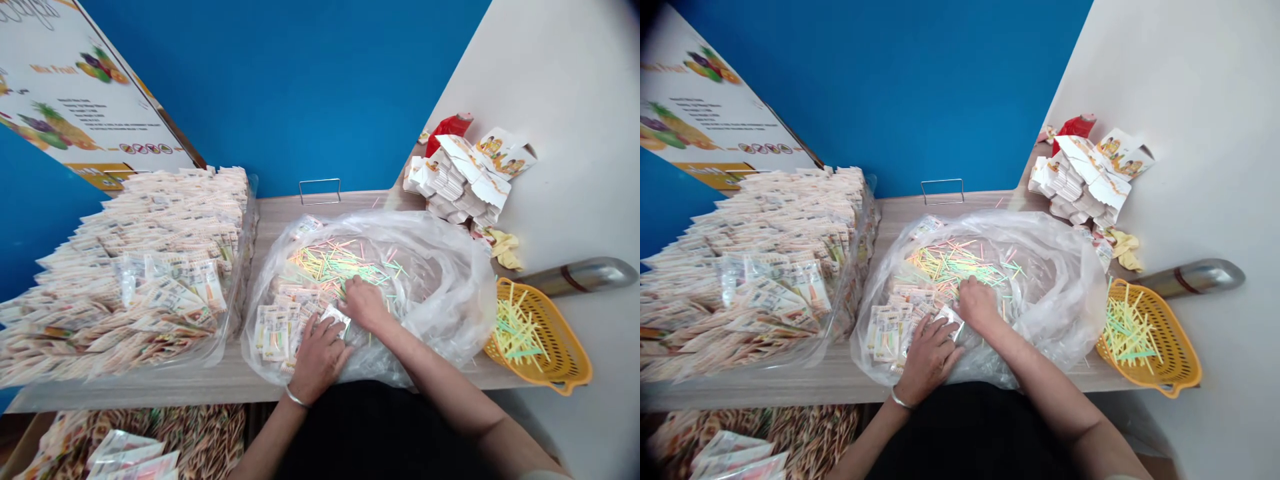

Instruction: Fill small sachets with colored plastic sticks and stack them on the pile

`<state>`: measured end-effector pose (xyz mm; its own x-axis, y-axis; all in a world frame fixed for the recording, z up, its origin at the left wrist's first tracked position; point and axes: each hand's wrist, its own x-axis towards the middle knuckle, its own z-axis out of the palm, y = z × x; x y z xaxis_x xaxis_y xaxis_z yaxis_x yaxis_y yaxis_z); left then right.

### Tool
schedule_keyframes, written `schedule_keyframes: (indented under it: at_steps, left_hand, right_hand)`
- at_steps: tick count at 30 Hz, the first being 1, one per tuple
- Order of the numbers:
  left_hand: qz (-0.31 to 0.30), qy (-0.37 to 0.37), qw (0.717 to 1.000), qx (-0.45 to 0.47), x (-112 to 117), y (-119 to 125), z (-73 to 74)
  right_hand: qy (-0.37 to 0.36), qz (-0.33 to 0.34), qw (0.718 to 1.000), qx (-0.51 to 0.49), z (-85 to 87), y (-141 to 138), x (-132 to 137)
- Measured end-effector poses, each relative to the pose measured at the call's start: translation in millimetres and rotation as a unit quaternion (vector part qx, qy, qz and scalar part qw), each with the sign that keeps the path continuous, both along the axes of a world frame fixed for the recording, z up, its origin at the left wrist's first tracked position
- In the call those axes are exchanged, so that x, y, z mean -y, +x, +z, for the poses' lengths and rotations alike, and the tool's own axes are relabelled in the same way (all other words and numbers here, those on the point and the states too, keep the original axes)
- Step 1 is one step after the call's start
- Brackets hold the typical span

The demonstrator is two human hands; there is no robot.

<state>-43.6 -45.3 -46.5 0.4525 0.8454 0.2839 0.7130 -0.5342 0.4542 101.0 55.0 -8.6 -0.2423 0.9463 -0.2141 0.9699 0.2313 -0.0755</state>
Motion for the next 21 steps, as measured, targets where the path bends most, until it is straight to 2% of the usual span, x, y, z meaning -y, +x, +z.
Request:
schedule_keyframes:
  at_steps: [4, 7, 9, 11, 13, 15, 17, 19, 21]
  left_hand:
    - [0.013, -0.013, 1.000, 0.011, 2, -6, 3.7]
    - [0.021, -0.021, 0.999, 0.023, -3, -8, 8.2]
    - [0.048, -0.002, 0.999, 0.020, -12, -8, 8.1]
    - [0.079, 0.018, 0.997, 0.017, -23, -6, 5.2]
    - [0.099, 0.025, 0.994, 0.034, -33, -4, 2.2]
    - [0.122, 0.018, 0.989, 0.086, -41, -2, 2.5]
    - [0.149, -0.017, 0.975, 0.161, -46, 0, 7.7]
    - [0.173, -0.066, 0.956, 0.228, -49, 1, 15.7]
    - [0.190, -0.088, 0.943, 0.258, -50, 1, 22.4]
  right_hand:
    - [0.042, 0.016, 0.999, 0.019, -6.5, -1, 0]
    - [0.044, -0.011, 0.999, 0.005, -10.2, 6, -4]
    - [0.017, -0.039, 0.999, -0.031, -12.1, 13, -10]
    - [-0.015, -0.056, 0.992, -0.115, -12.9, 21, -17]
    - [-0.027, -0.062, 0.966, -0.250, -12.2, 28, -22]
    - [-0.042, -0.063, 0.917, -0.392, -10.6, 33, -24]
    - [-0.095, -0.064, 0.860, -0.498, -9.0, 33, -22]
    - [-0.153, -0.072, 0.817, -0.551, -7.7, 29, -20]
    - [-0.174, -0.081, 0.799, -0.570, -6.0, 23, -23]
